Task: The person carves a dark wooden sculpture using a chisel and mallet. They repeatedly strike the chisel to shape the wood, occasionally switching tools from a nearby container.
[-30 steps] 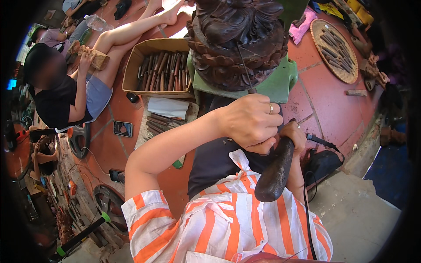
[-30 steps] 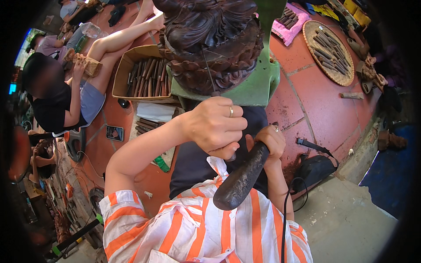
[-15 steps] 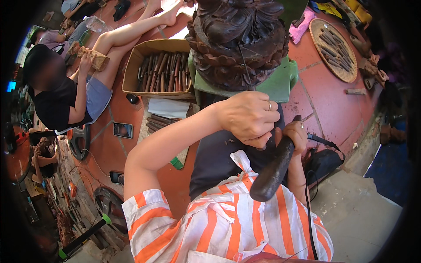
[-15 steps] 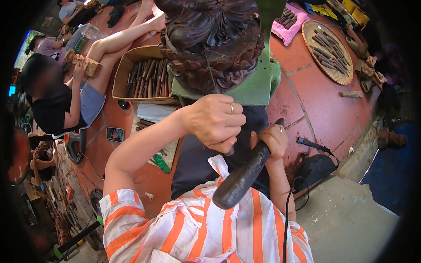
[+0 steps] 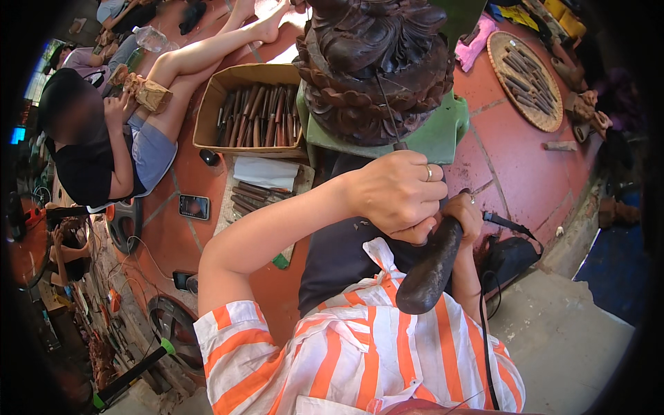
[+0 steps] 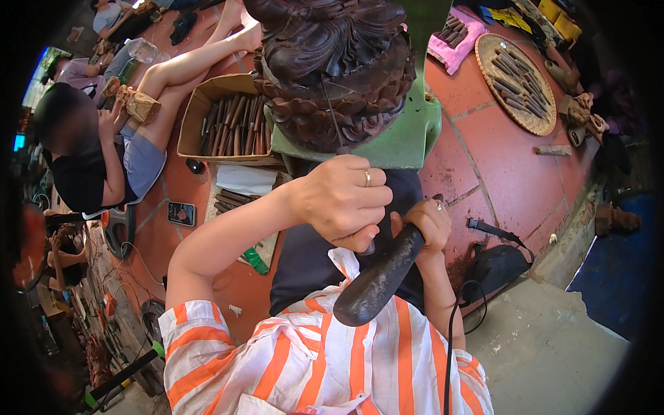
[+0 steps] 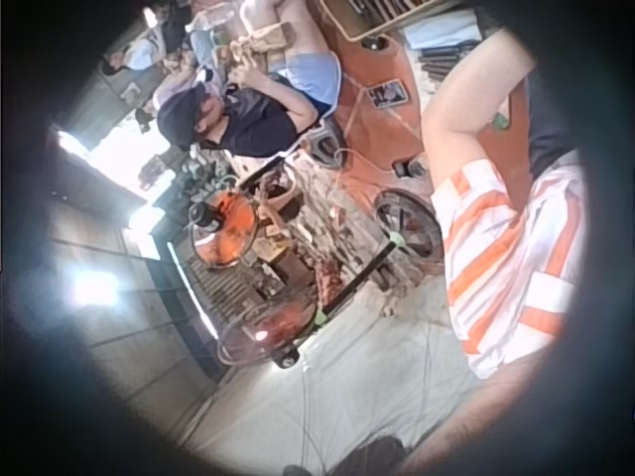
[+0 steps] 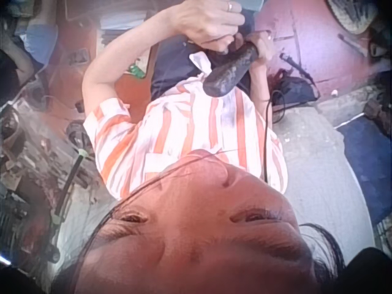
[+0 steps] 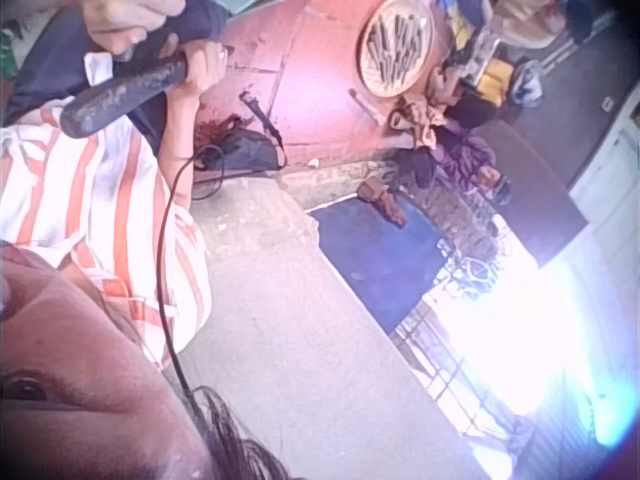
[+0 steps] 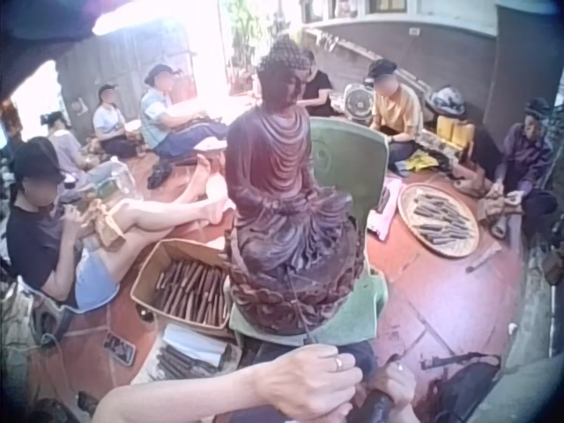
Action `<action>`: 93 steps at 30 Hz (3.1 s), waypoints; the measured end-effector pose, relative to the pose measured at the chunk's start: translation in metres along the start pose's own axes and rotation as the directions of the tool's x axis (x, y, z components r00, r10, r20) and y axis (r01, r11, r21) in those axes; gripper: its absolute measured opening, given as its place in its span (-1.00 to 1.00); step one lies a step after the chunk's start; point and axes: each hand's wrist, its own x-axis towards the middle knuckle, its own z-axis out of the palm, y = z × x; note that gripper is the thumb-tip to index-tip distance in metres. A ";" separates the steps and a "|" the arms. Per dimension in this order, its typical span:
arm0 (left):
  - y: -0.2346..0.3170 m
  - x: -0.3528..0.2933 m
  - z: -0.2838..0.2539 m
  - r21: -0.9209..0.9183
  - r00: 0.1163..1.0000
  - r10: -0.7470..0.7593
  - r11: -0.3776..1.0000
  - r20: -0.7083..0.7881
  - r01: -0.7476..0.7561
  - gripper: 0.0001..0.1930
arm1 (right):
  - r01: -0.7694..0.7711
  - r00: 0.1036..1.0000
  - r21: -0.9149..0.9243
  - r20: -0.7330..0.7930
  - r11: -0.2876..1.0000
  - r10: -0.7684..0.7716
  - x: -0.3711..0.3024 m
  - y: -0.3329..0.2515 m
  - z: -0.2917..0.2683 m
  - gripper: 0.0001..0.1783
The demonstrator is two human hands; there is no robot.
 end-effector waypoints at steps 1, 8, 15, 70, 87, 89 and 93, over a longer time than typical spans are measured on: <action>-0.001 0.000 0.000 -0.005 1.000 0.002 1.000 0.000 -0.002 -0.76 | -0.002 1.000 0.000 -0.002 1.000 0.002 0.000 0.000 0.000 -0.72; -0.011 -0.006 -0.006 -0.077 0.997 0.040 0.996 0.069 -0.034 -0.79 | 0.020 0.999 -0.118 -0.029 0.993 -0.024 0.001 0.000 0.003 -0.72; -0.015 -0.008 -0.005 -0.015 0.992 0.052 0.999 0.113 -0.051 -0.78 | 0.037 0.998 -0.153 -0.041 0.988 -0.043 -0.001 0.006 0.002 -0.71; -0.009 -0.006 0.008 0.033 0.999 0.021 0.999 0.042 -0.023 -0.79 | 0.068 0.997 -0.095 0.031 0.993 -0.065 0.002 -0.001 0.004 -0.70; -0.009 -0.002 0.014 0.118 0.999 -0.020 0.993 0.046 0.015 -0.76 | 0.041 0.999 -0.005 -0.014 0.999 -0.041 -0.002 0.001 0.007 -0.72; -0.010 -0.002 0.017 0.127 1.000 -0.014 0.992 0.023 0.011 -0.76 | 0.017 0.998 -0.126 0.055 0.992 -0.010 0.003 -0.002 0.001 -0.72; -0.010 -0.003 0.014 0.136 0.999 -0.031 0.990 0.043 0.025 -0.77 | 0.020 1.000 -0.004 -0.011 1.000 -0.020 -0.004 0.004 0.008 -0.73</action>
